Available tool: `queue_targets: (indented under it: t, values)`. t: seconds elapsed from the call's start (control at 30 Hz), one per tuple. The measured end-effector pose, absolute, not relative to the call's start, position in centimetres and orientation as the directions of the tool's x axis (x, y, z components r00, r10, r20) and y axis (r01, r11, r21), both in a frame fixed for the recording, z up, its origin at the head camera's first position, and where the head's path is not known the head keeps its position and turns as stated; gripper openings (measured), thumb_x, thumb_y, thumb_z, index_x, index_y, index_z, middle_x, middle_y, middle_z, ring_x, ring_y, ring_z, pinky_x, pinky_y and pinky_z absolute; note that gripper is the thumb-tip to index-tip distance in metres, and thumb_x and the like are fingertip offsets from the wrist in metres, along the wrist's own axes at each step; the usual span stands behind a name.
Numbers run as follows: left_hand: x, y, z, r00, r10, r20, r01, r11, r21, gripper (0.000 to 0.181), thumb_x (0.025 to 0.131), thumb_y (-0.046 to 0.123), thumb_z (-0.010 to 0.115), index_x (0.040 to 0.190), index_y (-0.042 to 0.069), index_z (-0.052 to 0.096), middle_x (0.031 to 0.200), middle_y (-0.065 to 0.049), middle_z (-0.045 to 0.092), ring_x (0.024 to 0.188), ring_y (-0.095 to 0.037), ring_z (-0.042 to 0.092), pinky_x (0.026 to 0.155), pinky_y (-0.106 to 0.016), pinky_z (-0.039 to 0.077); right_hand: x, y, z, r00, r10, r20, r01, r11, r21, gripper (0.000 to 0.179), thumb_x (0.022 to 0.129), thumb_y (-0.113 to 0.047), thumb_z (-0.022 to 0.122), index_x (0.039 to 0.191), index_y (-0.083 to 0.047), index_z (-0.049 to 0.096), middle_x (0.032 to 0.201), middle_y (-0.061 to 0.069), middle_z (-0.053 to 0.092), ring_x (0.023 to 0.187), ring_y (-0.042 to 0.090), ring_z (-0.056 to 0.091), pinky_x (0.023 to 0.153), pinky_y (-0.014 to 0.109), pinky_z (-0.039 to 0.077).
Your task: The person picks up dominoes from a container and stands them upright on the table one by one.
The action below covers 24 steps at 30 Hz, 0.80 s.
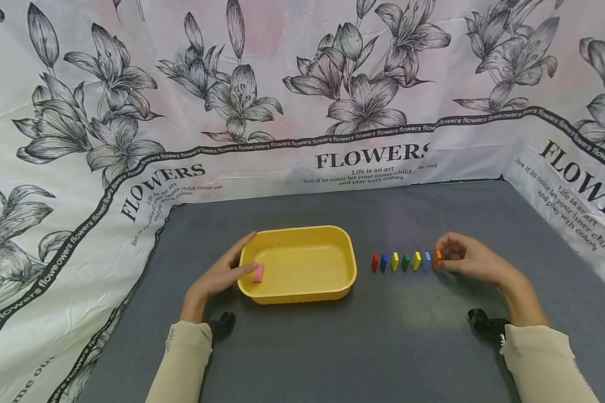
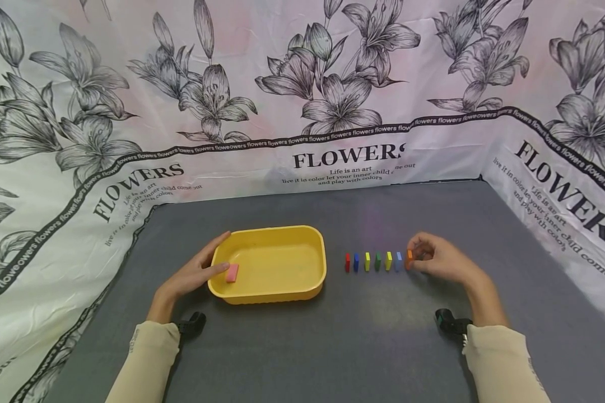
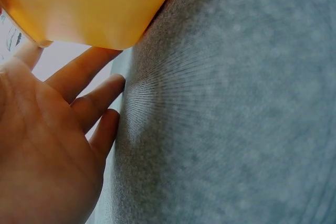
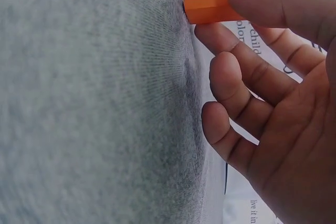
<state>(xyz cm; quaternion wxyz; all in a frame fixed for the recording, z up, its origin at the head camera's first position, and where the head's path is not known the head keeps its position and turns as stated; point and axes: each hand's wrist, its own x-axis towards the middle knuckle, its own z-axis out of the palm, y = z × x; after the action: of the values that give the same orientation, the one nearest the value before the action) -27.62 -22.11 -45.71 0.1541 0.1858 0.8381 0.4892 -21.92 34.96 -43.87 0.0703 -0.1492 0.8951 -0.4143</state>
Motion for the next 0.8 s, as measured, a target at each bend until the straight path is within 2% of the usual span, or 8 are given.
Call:
queue_targets:
  t: [0.27,0.8]
  values:
    - [-27.55,-22.11,-45.68,-0.886,0.457,-0.080,0.155,0.454,0.877,0.077,0.097,0.043,0.065,0.160,0.043,0.022,0.170,0.001,0.023,0.152,-0.034,0.031,0.123,-0.064,0.022,-21.74,34.99,-44.04,-0.932,-0.362,0.013,-0.234,0.573,-0.786,0.023,0.092,0.001,0.069,0.112,0.000,0.055,0.094,0.012,0.068,0.076,0.013,0.064,0.057,0.031,0.048]
    - [-27.65,-22.14,-45.77,-0.888,0.452,-0.083,0.156,0.466,0.871,0.077,0.097,0.044,0.065,0.160,0.044,0.022,0.170,0.001,0.021,0.153,-0.034,0.030,0.123,-0.065,0.022,-21.73,35.00,-44.03,-0.921,-0.388,0.000,-0.230,0.547,-0.805,0.024,0.093,-0.001,0.069,0.112,0.002,0.056,0.098,0.016,0.069,0.077,0.015,0.066,0.059,0.031,0.050]
